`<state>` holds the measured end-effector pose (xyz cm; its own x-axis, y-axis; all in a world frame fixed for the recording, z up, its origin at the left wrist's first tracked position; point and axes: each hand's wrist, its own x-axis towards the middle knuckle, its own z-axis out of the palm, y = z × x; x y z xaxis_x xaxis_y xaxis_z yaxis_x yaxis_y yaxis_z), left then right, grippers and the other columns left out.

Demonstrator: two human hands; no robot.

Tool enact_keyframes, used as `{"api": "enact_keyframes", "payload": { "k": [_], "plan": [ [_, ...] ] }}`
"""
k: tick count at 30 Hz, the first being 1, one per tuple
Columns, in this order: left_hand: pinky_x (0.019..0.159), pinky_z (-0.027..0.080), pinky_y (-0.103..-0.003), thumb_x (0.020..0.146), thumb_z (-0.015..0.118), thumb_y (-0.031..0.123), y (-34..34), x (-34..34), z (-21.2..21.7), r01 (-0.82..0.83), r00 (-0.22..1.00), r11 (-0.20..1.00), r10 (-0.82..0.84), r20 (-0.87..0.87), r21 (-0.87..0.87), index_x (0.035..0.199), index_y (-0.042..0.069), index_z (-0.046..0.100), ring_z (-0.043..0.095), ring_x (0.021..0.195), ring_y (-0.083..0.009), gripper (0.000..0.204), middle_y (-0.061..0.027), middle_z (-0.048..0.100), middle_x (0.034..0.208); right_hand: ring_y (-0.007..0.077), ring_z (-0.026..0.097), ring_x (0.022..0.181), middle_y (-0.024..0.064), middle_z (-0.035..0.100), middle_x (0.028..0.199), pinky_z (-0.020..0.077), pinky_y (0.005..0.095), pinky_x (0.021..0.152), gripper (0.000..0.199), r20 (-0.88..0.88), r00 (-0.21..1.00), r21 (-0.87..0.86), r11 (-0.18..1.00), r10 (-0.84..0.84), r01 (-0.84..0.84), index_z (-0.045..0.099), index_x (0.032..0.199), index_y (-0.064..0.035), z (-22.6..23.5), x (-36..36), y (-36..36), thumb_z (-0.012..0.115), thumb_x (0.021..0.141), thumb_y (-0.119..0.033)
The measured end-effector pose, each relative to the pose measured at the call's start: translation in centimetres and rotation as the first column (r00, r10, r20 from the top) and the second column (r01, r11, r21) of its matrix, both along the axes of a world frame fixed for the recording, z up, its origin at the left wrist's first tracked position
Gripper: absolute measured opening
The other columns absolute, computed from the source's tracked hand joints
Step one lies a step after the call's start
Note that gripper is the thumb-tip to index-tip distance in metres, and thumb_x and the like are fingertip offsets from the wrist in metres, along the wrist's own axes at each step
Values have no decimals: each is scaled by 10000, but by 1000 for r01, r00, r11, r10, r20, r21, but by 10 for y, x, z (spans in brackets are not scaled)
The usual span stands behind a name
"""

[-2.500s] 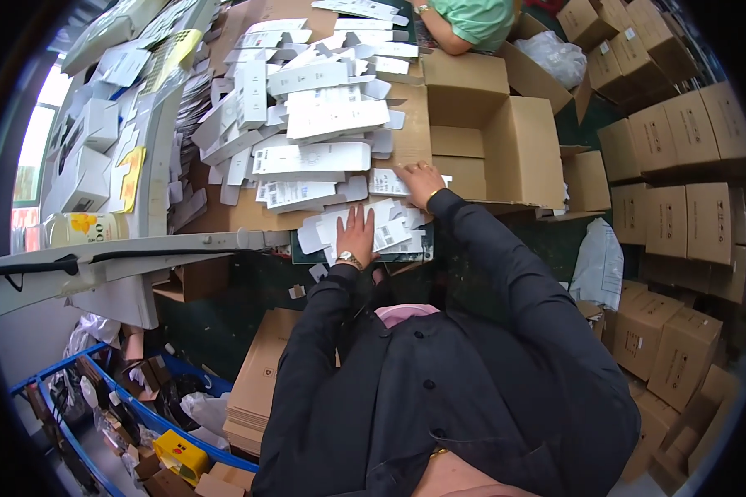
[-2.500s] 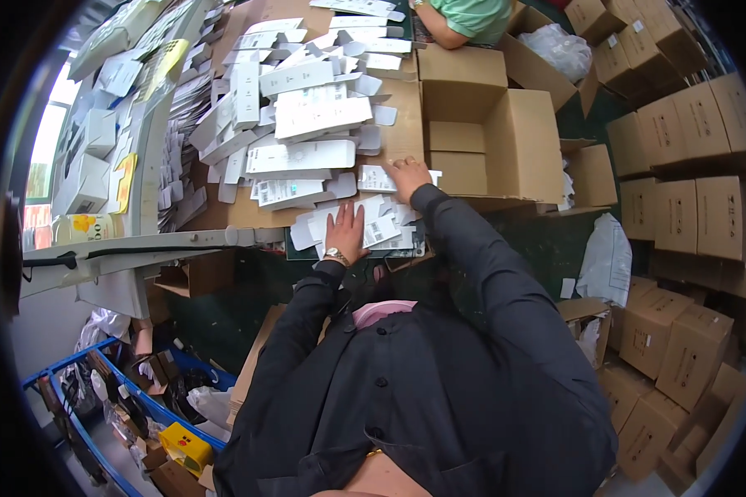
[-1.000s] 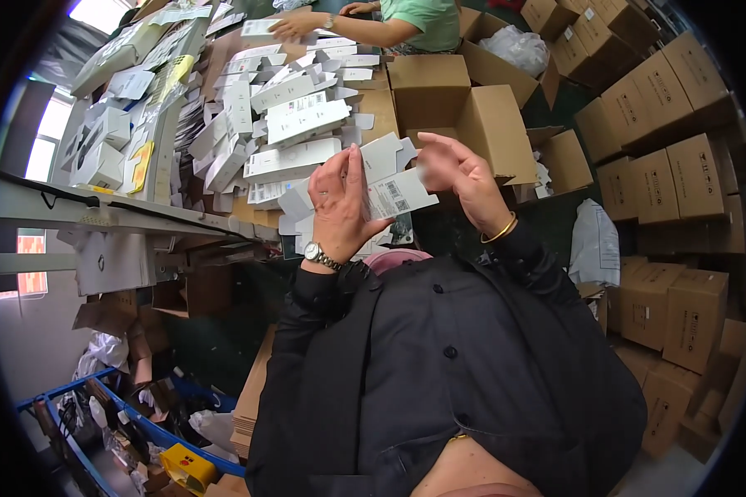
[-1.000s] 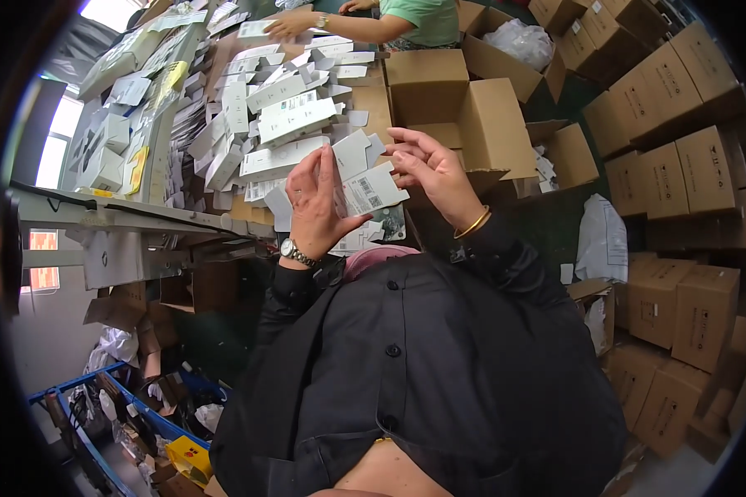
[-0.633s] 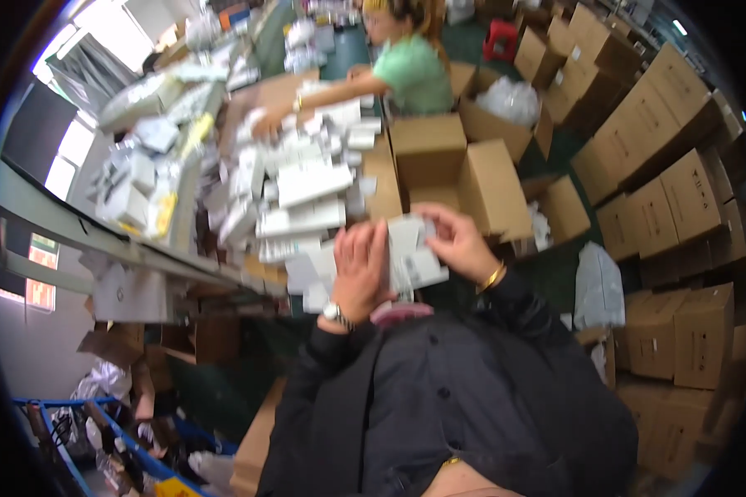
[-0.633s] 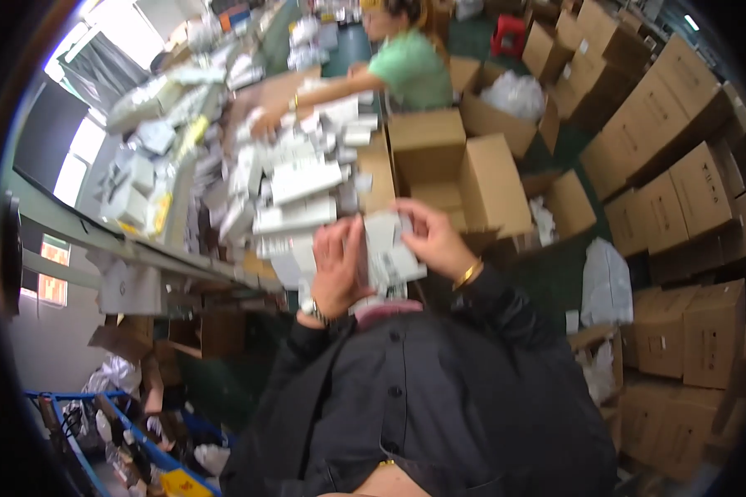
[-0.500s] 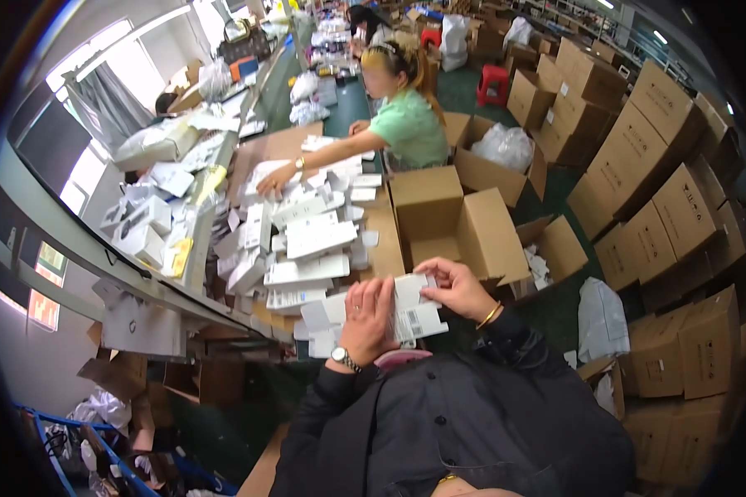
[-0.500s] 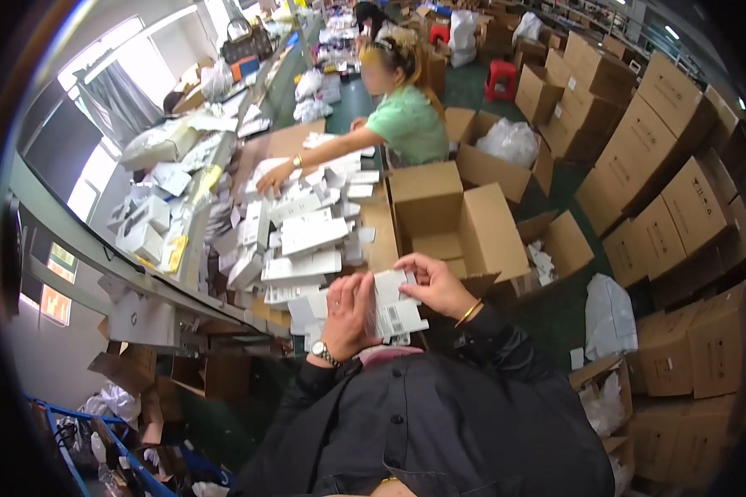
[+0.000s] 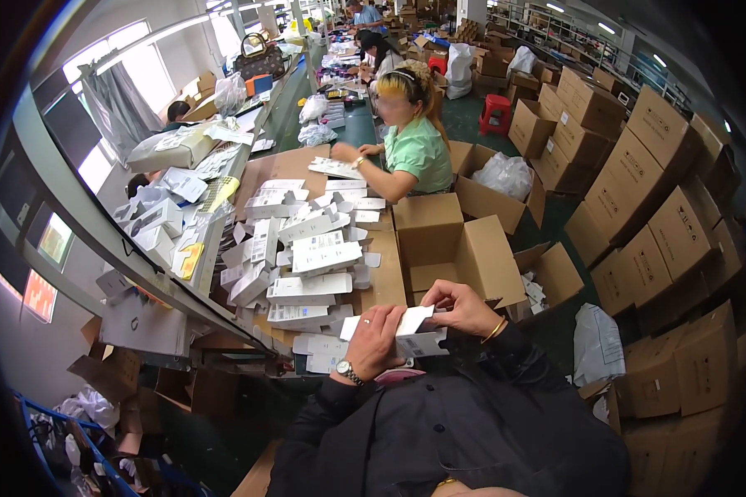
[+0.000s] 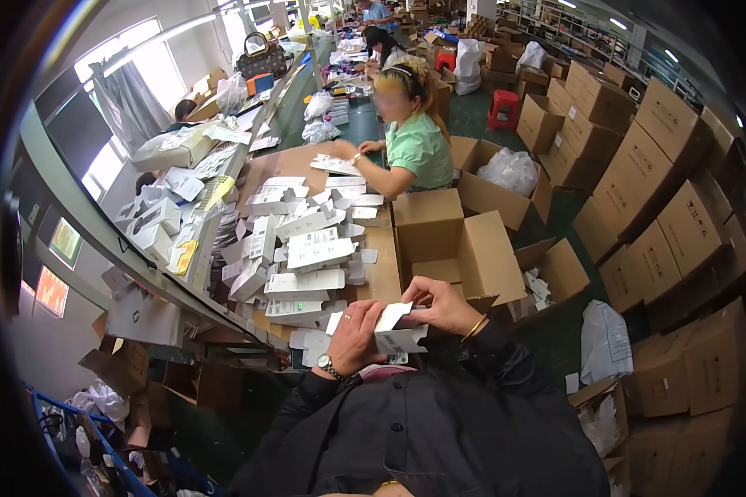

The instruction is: The person picks up a stack of flat white boxes, then repeatedly folds and assembles individual boxes before placing them into a larger shipping container.

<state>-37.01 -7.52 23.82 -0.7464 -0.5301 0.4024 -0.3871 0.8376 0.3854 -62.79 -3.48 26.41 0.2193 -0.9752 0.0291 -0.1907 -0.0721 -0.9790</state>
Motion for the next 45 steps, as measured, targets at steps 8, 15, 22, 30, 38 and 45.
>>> {"api": "enact_keyframes", "payload": {
  "k": [8, 15, 22, 30, 38, 45],
  "plan": [
    [883, 531, -421, 615, 936, 133, -14, -3, 4, -110, 866, 970, 201, -459, 218, 1270, 35, 597, 620, 1075, -368, 744, -162, 637, 1168, 128, 631, 1145, 57, 666, 1243, 531, 284, 927, 592, 494, 840, 97, 975, -223, 202, 513, 1445, -18, 16, 23, 0, 788, 922, -66],
    [950, 512, -412, 717, 891, 120, -15, -21, 23, -135, 818, 986, 165, -551, 94, 1347, 9, 552, 614, 1103, -365, 724, -180, 629, 1212, 182, 619, 1210, 85, 585, 1405, 531, 346, 1008, 759, 407, 896, -46, 975, -179, 216, 366, 1574, -13, -1, 58, 1, 765, 929, -33],
    [1056, 449, -368, 923, 701, 172, -5, -13, 24, 455, 639, 635, 256, -725, 624, 1439, -28, 424, 585, 1198, -262, 619, -147, 598, 1296, 210, 548, 1328, 144, 546, 1452, 545, 362, 1031, 775, 366, 922, -53, 986, -129, 159, 347, 1579, 5, -6, 53, 14, 758, 922, 1],
    [1019, 450, -317, 1002, 626, 220, 2, -27, 20, 268, 662, 690, 375, -649, 673, 1343, -36, 446, 573, 1162, -185, 463, -138, 597, 1257, 244, 505, 1401, 168, 521, 1483, 559, 379, 1036, 793, 326, 940, -103, 985, -100, 141, 344, 1584, 4, -20, 52, 18, 762, 910, 16],
    [989, 456, -303, 1011, 610, 214, 4, -33, 19, 200, 658, 706, 416, -627, 679, 1328, -36, 456, 574, 1125, -169, 432, -126, 598, 1233, 196, 605, 1256, 97, 549, 1447, 533, 353, 1038, 760, 278, 957, -149, 981, -81, 126, 339, 1586, -10, -29, 52, 20, 715, 928, 49],
    [953, 463, -285, 994, 530, 126, 7, -35, 18, 198, 671, 711, 403, -622, 674, 1318, -44, 543, 575, 1066, -140, 367, -84, 637, 1174, 191, 626, 1228, 111, 559, 1444, 529, 354, 1042, 760, 216, 973, -169, 978, -85, 123, 366, 1581, -8, -28, 49, 26, 731, 917, 53]
  ]
}}
